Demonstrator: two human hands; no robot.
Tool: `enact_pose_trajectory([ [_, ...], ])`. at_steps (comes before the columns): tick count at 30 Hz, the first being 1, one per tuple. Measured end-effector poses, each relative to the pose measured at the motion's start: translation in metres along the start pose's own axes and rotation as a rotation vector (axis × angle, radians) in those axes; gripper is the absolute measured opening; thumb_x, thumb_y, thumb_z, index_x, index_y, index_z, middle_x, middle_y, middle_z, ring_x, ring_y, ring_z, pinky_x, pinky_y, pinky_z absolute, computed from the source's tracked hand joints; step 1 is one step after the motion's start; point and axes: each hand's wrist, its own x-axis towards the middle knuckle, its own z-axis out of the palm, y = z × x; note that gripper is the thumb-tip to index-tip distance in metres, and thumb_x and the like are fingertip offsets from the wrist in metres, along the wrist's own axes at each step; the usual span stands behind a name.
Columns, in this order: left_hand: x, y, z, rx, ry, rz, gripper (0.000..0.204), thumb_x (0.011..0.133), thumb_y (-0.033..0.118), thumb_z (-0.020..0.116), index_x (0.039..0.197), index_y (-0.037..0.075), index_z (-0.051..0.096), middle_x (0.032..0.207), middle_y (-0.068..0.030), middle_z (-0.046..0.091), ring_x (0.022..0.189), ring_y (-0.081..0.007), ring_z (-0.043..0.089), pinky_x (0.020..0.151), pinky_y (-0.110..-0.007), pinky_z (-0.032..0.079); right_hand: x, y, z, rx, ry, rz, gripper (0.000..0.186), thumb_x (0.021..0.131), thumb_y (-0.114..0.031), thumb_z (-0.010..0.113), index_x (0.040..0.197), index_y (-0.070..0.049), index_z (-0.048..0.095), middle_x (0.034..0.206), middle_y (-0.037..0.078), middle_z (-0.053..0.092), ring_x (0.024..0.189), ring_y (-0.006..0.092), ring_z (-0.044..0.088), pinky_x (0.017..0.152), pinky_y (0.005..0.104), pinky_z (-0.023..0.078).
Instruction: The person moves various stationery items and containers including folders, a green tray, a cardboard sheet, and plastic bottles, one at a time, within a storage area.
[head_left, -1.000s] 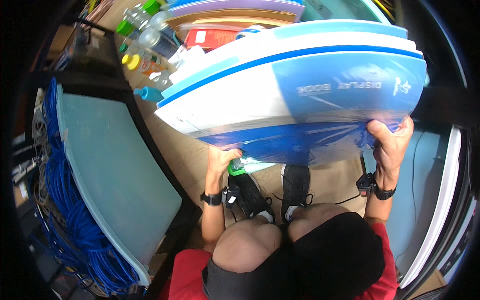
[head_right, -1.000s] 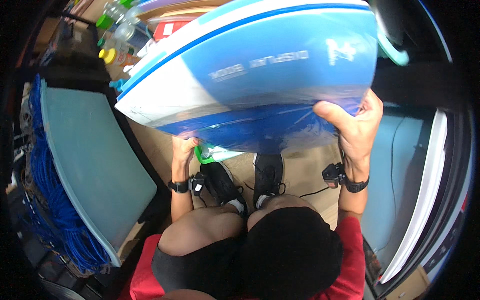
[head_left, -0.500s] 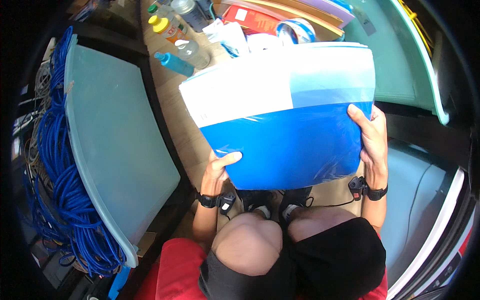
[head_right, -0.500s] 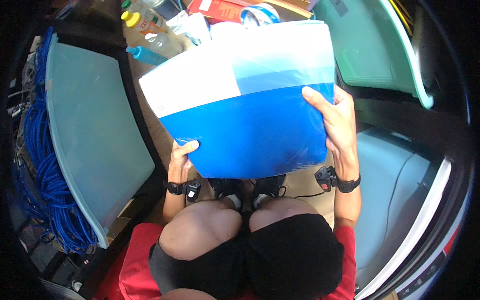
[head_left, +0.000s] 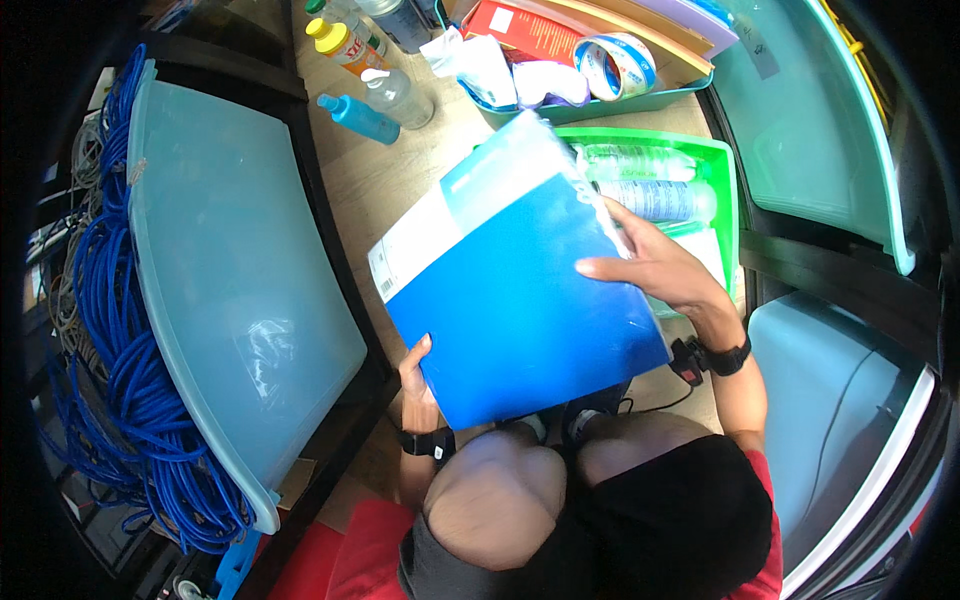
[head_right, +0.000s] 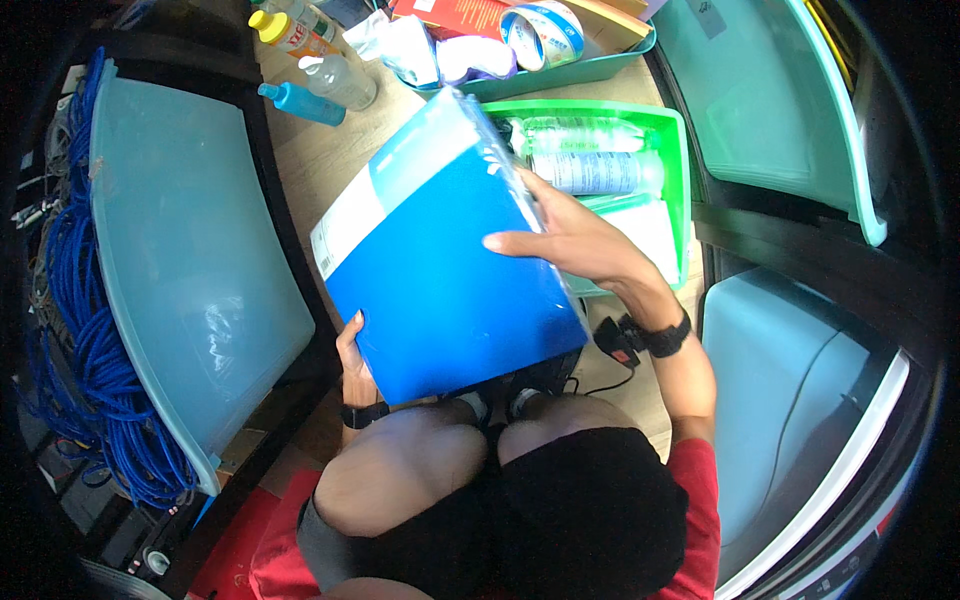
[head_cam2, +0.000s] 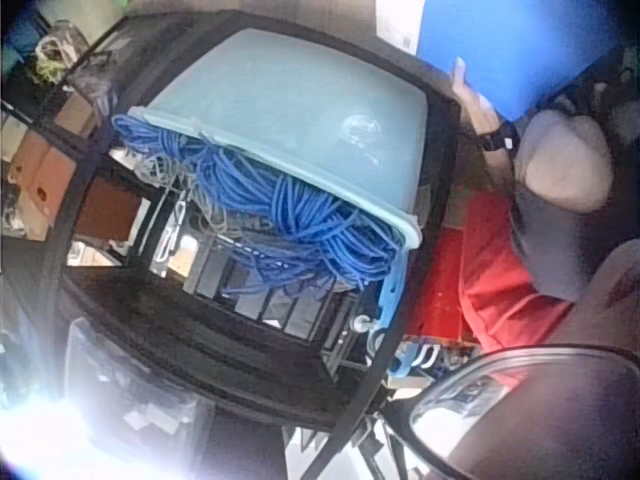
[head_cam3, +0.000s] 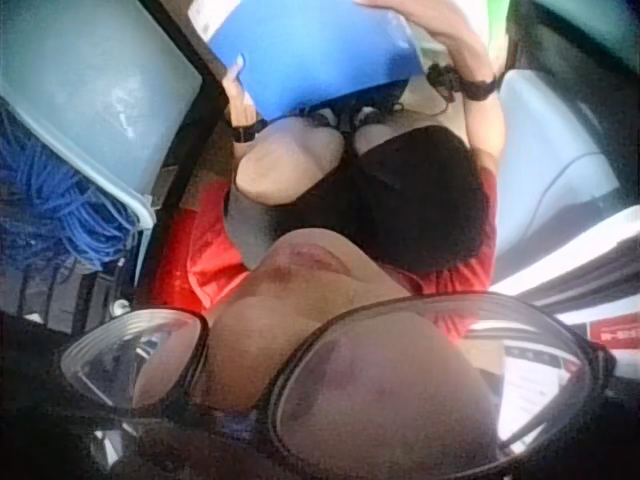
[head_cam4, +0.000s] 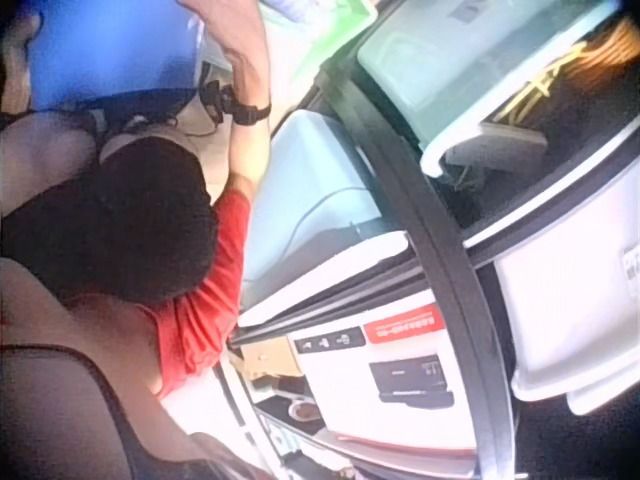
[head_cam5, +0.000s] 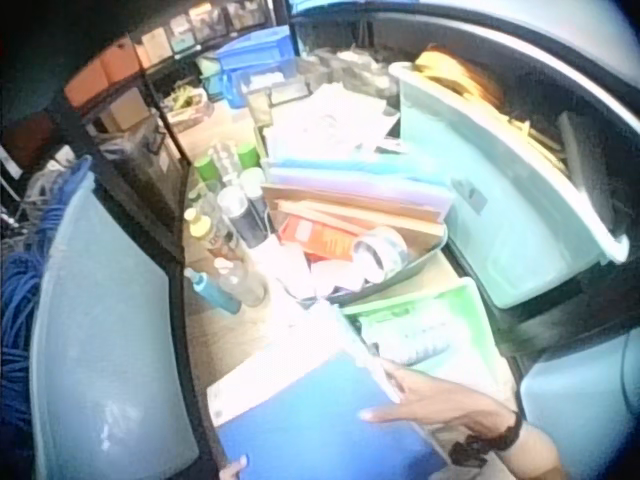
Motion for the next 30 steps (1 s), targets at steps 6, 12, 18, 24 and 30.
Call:
enact_pose_trajectory([
  [6, -0.027, -0.003, -0.012, -0.151, 0.108, -0.054, 0.053, 0.097, 0.025, 0.069, 0.139, -0.002, 0.053, 0.13, -0.022, 0.065, 0.115, -0.0351, 0.067, 0.101, -0.053, 0.055, 0.032, -0.019, 0.031, 0.082, -0.054, 0.037, 0.093, 0.091, -0.015, 0.074, 0.164, -0.004, 0.018, 0.154, 0.022, 0.044, 0.13, 0.0228, 0.053, 0.109, 0.0336, 0.043],
  [12, -0.047, 0.001, -0.011, -0.214, 0.213, 0.016, 0.055, 0.098, 0.031, 0.07, 0.142, 0.002, 0.053, 0.135, -0.0217, 0.063, 0.121, -0.0383, 0.063, 0.105, -0.055, 0.053, 0.075, -0.016, 0.041, 0.128, -0.181, 0.064, 0.051, 0.094, -0.005, 0.061, 0.145, -0.004, 0.058, 0.146, 0.011, 0.055, 0.122, 0.0159, 0.058, 0.102, 0.0283, 0.047],
  [18, -0.033, -0.004, -0.006, -0.282, 0.278, 0.011, 0.061, 0.1, 0.034, 0.067, 0.145, -0.004, 0.048, 0.139, -0.0259, 0.059, 0.124, -0.0415, 0.061, 0.107, -0.056, 0.051, 0.1, 0.025, 0.037, 0.762, -0.137, 0.026, 0.062, 0.095, -0.003, 0.061, 0.153, 0.003, 0.039, 0.132, 0.015, 0.059, 0.111, 0.0198, 0.065, 0.099, 0.0383, 0.054],
  [24, -0.019, 0.0, 0.007, -0.279, 0.172, 0.103, 0.045, 0.105, 0.031, 0.061, 0.136, -0.001, 0.059, 0.136, -0.0199, 0.065, 0.122, -0.0356, 0.064, 0.107, -0.052, 0.051, 0.056, 0.039, 0.028, 0.263, 0.089, -0.045, 0.074, 0.103, -0.041, 0.064, 0.156, 0.001, 0.035, 0.148, 0.026, 0.053, 0.139, 0.032, 0.053, 0.113, 0.0426, 0.045],
  [30, -0.014, 0.042, 0.016, -0.472, -0.143, -0.064, 0.038, 0.107, 0.026, 0.057, 0.132, -0.002, 0.062, 0.133, -0.0209, 0.067, 0.12, -0.0353, 0.066, 0.105, -0.052, 0.053, 0.002, 0.072, 0.002, -0.971, 0.158, -0.429, 0.059, 0.093, -0.023, 0.076, 0.145, -0.003, 0.055, 0.141, 0.019, 0.06, 0.13, 0.0403, 0.057, 0.112, 0.0445, 0.044],
])
